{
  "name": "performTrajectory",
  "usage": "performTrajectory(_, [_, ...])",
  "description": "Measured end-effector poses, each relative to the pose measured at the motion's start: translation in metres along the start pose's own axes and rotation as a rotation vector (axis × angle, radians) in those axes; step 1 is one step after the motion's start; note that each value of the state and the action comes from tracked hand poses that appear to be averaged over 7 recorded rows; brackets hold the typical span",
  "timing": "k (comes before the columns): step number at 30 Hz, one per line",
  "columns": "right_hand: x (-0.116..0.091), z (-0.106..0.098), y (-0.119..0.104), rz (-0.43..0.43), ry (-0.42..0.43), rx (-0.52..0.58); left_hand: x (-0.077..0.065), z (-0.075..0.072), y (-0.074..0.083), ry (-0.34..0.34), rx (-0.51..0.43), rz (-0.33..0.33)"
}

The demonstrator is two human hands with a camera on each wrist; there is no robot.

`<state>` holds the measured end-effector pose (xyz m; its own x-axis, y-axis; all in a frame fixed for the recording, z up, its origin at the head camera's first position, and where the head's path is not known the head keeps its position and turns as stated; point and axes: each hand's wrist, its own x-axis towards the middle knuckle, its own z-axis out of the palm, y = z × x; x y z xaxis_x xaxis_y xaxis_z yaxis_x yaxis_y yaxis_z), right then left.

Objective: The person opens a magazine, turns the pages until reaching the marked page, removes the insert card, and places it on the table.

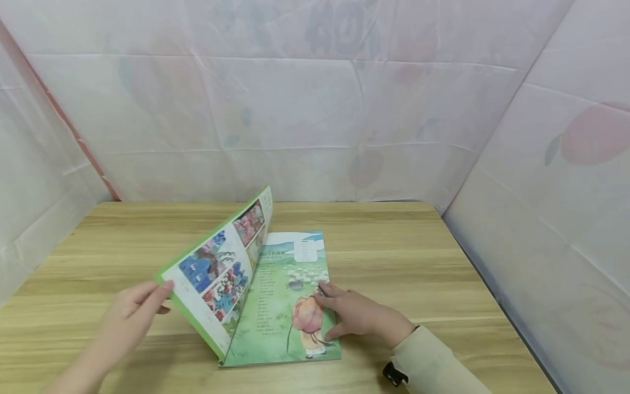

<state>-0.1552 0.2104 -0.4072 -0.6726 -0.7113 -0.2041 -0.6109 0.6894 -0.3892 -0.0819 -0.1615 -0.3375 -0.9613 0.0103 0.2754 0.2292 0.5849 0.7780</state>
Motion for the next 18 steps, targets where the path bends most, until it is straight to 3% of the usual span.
performTrajectory(4, [-0.001,-0.001,0.000,0.006,-0.001,-0.005,-0.003,-0.021,-0.017,0.048,0.036,-0.023])
performTrajectory(9, [-0.001,-0.001,-0.001,0.009,-0.001,-0.014,-0.008,-0.044,-0.040,-0.021,0.151,-0.076])
performTrajectory(12, [-0.002,-0.002,-0.002,0.010,0.001,-0.023,-0.010,-0.054,-0.053,-0.061,0.233,-0.052])
performTrajectory(18, [-0.003,-0.003,-0.004,0.018,0.002,-0.041,-0.011,-0.062,-0.073,-0.262,0.468,-0.139])
